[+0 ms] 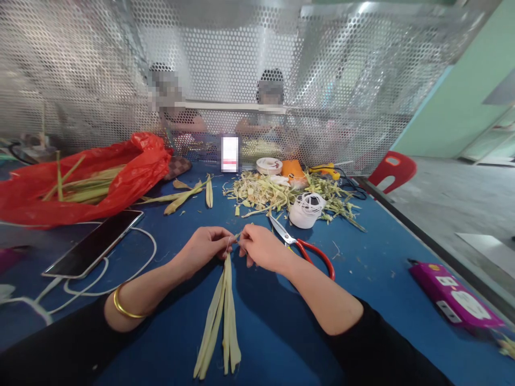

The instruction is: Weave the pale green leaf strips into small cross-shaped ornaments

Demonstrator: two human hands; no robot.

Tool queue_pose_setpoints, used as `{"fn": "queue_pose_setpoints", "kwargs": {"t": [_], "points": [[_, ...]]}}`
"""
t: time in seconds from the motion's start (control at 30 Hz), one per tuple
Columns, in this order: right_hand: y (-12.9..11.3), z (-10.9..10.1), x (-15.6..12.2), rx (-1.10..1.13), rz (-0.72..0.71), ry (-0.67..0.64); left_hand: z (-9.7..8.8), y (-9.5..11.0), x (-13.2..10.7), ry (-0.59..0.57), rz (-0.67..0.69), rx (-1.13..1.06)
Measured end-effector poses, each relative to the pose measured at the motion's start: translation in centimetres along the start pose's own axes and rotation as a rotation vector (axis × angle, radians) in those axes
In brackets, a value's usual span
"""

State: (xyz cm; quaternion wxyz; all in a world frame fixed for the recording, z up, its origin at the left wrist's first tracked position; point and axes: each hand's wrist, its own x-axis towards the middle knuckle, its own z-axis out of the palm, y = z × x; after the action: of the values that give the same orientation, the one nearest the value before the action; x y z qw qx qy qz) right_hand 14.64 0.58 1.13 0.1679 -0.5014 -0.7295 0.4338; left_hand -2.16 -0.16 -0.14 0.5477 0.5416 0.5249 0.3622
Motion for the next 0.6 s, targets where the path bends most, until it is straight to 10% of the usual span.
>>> {"fn": "queue_pose_setpoints", "kwargs": {"t": [0.6], "points": [[-0.1, -1.1, -0.4, 0.254, 0.069, -0.202, 0.1, 0.3, -0.1, 0.037, 0.008, -0.029]]}}
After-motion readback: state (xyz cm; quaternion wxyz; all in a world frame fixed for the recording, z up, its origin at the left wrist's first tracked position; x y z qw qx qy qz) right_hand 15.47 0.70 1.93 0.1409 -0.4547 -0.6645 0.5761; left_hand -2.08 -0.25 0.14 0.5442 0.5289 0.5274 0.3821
